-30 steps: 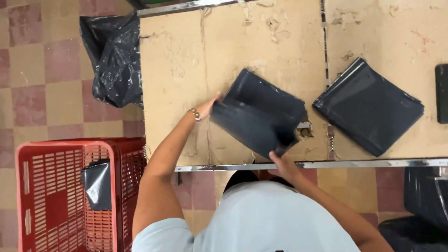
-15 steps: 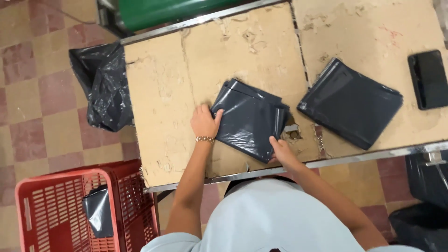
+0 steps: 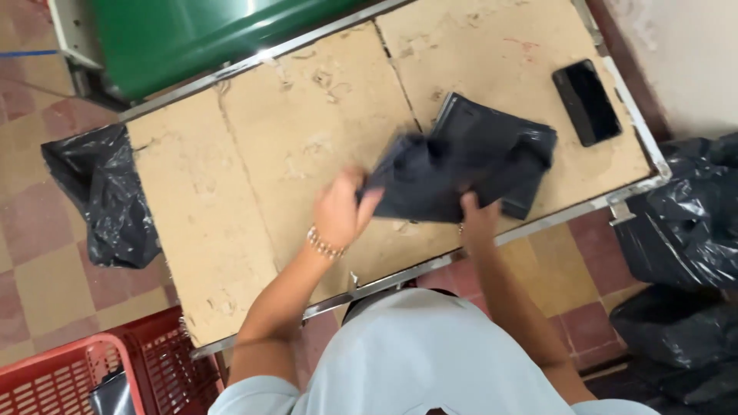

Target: Folding plastic bags coming off a conveyor belt and placing them into a red basket.

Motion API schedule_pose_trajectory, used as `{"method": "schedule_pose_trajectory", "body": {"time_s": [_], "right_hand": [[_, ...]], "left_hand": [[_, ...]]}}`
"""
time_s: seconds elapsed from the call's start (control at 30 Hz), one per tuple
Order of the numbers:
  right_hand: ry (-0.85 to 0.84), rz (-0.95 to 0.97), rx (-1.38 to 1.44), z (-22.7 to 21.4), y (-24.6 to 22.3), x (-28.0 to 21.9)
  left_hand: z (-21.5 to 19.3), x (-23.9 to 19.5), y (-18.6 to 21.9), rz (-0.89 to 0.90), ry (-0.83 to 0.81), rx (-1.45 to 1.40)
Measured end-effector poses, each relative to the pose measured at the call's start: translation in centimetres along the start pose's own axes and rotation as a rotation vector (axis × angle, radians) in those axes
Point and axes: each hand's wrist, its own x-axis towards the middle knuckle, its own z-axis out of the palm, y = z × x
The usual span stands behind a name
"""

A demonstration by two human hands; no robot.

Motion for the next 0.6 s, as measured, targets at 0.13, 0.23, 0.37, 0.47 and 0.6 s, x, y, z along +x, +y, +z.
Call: {"method": "schedule_pose_trajectory", "body": {"time_s": [0.13,0.23,0.37,0.47,0.6], "right_hand": [[0.183,-0.421,0.149,-6.4,-8.0,2.1],[0.365,-0.435,-0.245,-8.1,-3.6,4.9],[0.406,-0.409,-0.636,-8.1,0.4,7.1],[0.359,-0.431,-0.778,-7.8,1.4,8.4],[0.382,-0.439,-0.979,-7.5,3.6,9.6]], "left_hand": [[10.4,7.4,1.9,-0.329,-0.112,-0.032],[17.7,7.6,2.2,-0.326,-0.213,0.083],[23.9,6.8,0.0,-0.413,-0.296,0.125],[27.8,6.5,-2.3,-0.438,-0.289,0.274],[27.6,7.3,-1.7,-0.326,-0.182,0.394]]}}
